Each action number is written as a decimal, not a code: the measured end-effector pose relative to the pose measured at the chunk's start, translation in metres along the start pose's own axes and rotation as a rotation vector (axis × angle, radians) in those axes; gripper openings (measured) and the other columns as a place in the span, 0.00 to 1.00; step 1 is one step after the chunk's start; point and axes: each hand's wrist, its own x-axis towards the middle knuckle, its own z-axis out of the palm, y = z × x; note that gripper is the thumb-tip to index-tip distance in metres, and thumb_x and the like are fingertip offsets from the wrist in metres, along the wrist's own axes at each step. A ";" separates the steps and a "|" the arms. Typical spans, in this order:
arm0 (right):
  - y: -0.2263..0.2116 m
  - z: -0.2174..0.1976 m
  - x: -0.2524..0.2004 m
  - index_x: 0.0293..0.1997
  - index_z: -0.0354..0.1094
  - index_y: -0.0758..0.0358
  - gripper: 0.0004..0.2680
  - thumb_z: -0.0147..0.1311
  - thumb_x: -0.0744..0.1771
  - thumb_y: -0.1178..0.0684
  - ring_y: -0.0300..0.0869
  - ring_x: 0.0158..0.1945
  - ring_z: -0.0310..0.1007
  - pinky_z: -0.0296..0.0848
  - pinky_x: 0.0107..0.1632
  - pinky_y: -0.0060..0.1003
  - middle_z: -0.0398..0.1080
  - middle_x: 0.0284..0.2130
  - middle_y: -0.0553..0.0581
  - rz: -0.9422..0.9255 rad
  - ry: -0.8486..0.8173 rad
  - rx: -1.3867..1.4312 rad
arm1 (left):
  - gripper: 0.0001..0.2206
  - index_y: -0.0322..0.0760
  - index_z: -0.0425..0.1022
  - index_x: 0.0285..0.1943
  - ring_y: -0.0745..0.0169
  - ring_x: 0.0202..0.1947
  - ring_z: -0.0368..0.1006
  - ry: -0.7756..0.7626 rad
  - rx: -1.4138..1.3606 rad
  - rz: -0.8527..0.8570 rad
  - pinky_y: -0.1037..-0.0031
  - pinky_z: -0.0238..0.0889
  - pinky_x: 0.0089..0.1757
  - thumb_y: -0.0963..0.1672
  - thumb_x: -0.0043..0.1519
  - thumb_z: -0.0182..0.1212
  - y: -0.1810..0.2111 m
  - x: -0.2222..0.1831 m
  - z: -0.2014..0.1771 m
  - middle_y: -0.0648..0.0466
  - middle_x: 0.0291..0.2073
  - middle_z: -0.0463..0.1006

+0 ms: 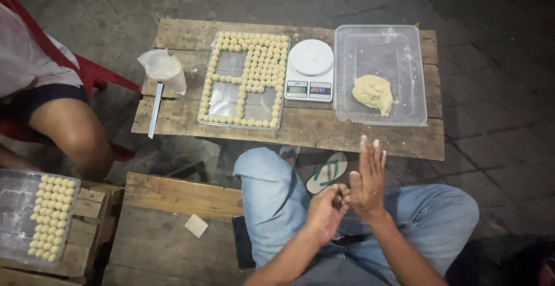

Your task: Weighing small pieces of dough on a digital scale and rolling them into balls by hand.

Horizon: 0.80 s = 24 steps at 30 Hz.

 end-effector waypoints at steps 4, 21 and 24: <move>0.016 -0.012 -0.023 0.74 0.49 0.74 0.22 0.43 0.69 0.57 0.59 0.77 0.50 0.44 0.77 0.53 0.56 0.72 0.69 0.092 0.001 -0.014 | 0.08 0.33 0.74 0.46 0.64 0.34 0.70 -0.018 0.193 0.079 0.78 0.63 0.35 0.36 0.62 0.52 0.036 0.010 -0.001 0.50 0.35 0.76; 0.044 0.012 -0.076 0.61 0.71 0.65 0.18 0.58 0.64 0.54 0.54 0.66 0.70 0.67 0.67 0.48 0.77 0.53 0.56 0.010 -0.026 -0.618 | 0.17 0.30 0.72 0.59 0.53 0.44 0.76 0.384 1.224 1.163 0.67 0.70 0.47 0.39 0.59 0.60 0.252 0.117 0.030 0.45 0.49 0.79; 0.043 0.012 -0.073 0.60 0.72 0.65 0.17 0.58 0.64 0.54 0.53 0.66 0.71 0.69 0.65 0.46 0.77 0.52 0.55 0.014 -0.023 -0.622 | 0.13 0.29 0.75 0.51 0.52 0.43 0.75 0.346 1.314 1.312 0.67 0.69 0.47 0.37 0.57 0.60 0.273 0.147 0.014 0.46 0.45 0.78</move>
